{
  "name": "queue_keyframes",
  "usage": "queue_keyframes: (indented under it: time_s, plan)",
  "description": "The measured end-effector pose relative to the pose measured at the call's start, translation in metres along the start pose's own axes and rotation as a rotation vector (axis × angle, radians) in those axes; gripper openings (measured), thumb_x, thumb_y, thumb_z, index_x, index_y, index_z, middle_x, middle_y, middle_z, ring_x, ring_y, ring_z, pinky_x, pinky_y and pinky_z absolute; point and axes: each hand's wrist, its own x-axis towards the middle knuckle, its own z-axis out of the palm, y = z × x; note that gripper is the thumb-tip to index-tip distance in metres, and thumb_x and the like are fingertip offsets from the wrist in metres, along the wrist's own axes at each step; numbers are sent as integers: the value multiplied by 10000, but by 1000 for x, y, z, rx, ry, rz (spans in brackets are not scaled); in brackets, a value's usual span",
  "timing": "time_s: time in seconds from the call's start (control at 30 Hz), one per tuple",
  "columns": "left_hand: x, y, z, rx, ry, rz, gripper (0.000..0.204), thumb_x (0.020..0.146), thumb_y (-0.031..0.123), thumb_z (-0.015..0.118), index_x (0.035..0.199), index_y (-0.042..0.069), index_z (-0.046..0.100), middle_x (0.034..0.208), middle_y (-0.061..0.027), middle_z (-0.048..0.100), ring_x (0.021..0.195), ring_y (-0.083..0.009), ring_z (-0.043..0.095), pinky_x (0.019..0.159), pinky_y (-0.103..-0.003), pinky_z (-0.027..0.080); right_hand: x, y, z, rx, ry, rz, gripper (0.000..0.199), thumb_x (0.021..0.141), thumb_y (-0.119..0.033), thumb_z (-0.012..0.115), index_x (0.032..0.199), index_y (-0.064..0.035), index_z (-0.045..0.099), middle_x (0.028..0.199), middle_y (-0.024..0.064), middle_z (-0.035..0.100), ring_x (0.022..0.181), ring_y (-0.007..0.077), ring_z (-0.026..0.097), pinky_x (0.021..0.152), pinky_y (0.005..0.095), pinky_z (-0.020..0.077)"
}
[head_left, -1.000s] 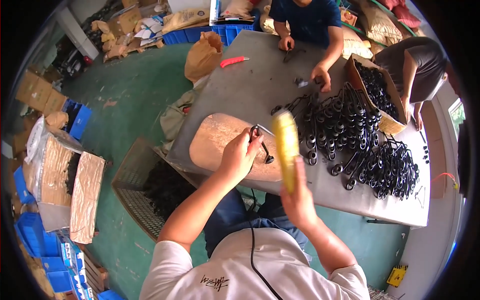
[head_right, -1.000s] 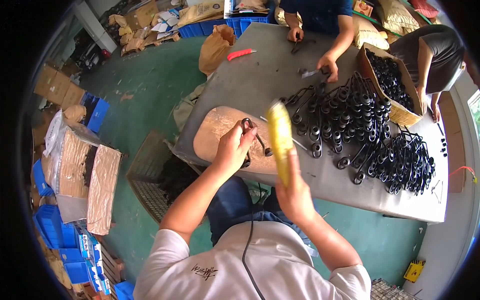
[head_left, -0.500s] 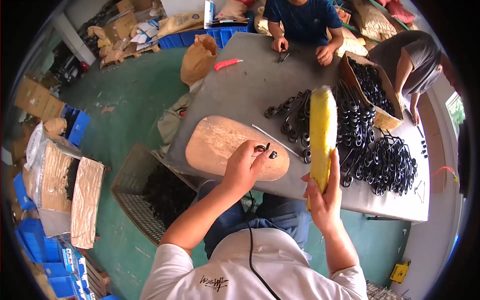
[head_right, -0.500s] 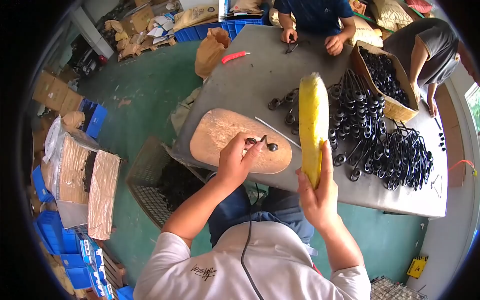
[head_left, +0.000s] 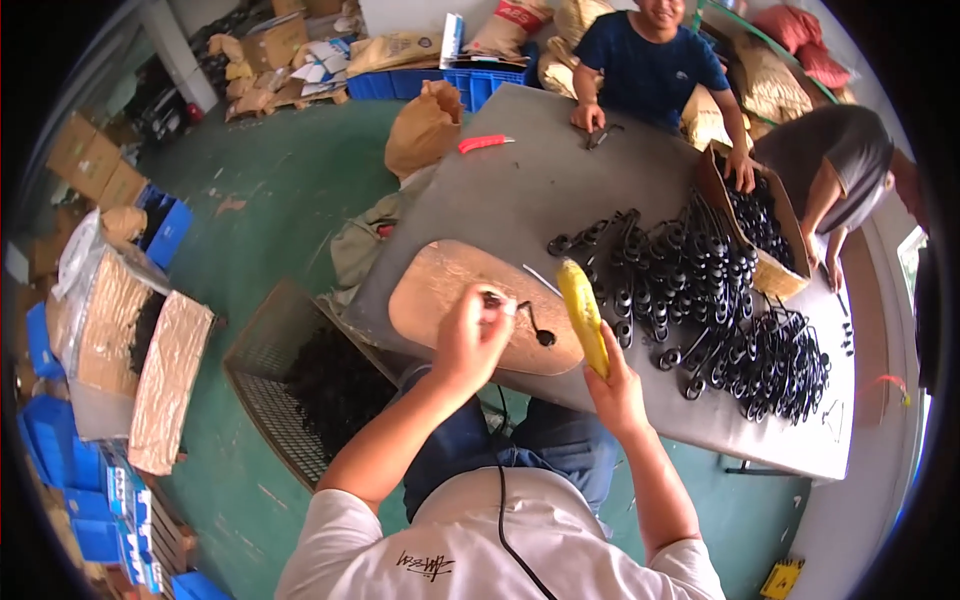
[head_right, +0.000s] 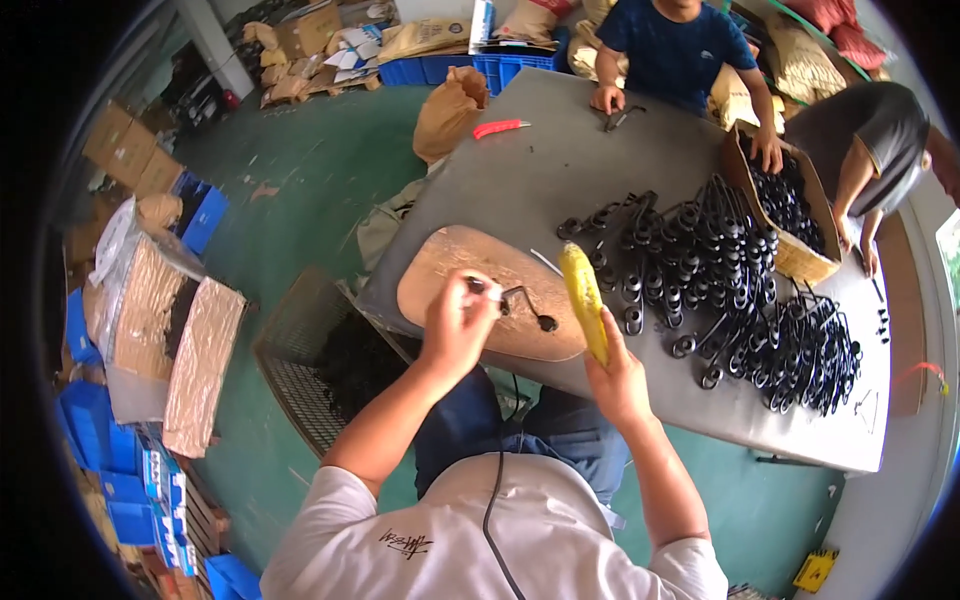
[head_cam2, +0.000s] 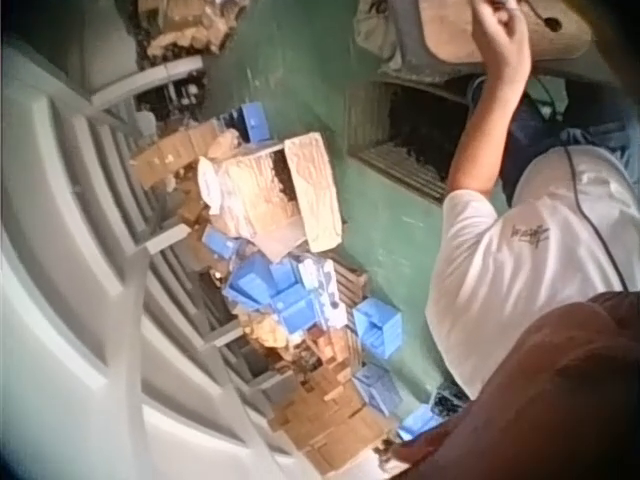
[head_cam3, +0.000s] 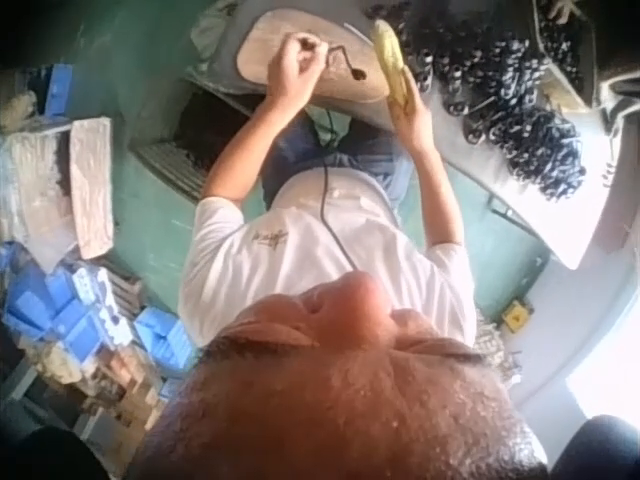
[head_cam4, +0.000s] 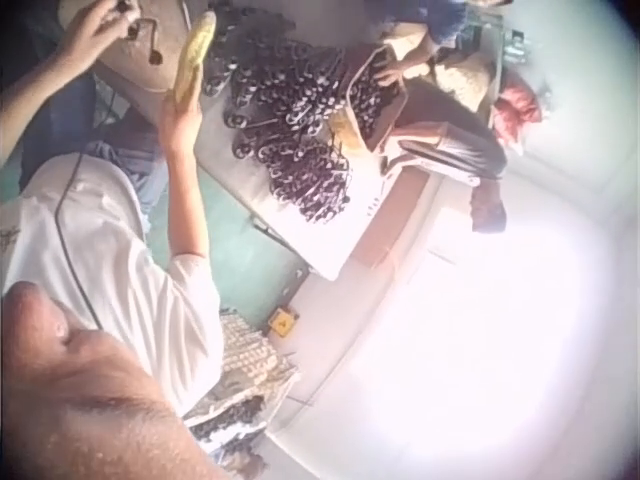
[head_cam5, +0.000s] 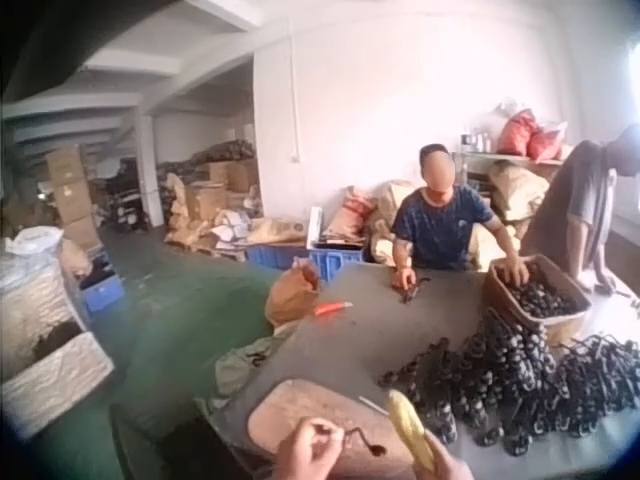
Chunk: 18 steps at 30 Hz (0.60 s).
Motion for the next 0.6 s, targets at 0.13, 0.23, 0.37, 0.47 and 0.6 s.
queue_keyframes:
  time_s: [0.13,0.23,0.37,0.47,0.6]
  plan:
    - [-6,0,-75,-324,387,-173,168,974,215,528,1062,73,509,842,-58,589,636,-111,533,601,-252,467,-5,28,-18,-131,110,-141,712,873,-76,641,1517,-204,368,1058,231,672,969,403,672,822,432,544]
    - [-28,-27,-160,-314,630,-204,237,940,288,481,1085,112,545,855,-32,595,697,-97,520,565,-234,415,-3,46,-21,-298,144,-227,705,815,-47,683,1468,-164,444,1006,182,669,892,388,666,772,447,545]
    - [-82,-66,-268,54,620,-330,389,941,322,528,1208,41,550,1012,-102,649,810,-170,591,699,-304,490,-7,69,-25,-511,216,-366,758,749,-70,756,1446,-94,458,864,115,609,804,316,604,764,436,471]
    - [-101,-90,-272,1495,841,-134,507,911,282,639,1308,-8,514,1208,-183,613,1084,-301,592,944,-411,476,-10,82,-25,-573,246,-423,794,736,-71,767,1457,-66,434,842,95,571,777,292,566,776,425,436]
    - [-73,-93,-201,928,677,-149,589,853,224,724,1343,-10,495,1326,-233,534,1254,-388,494,1084,-471,376,-17,91,-22,-563,288,-387,806,734,-52,764,1463,-62,420,859,104,567,802,299,560,785,428,428]
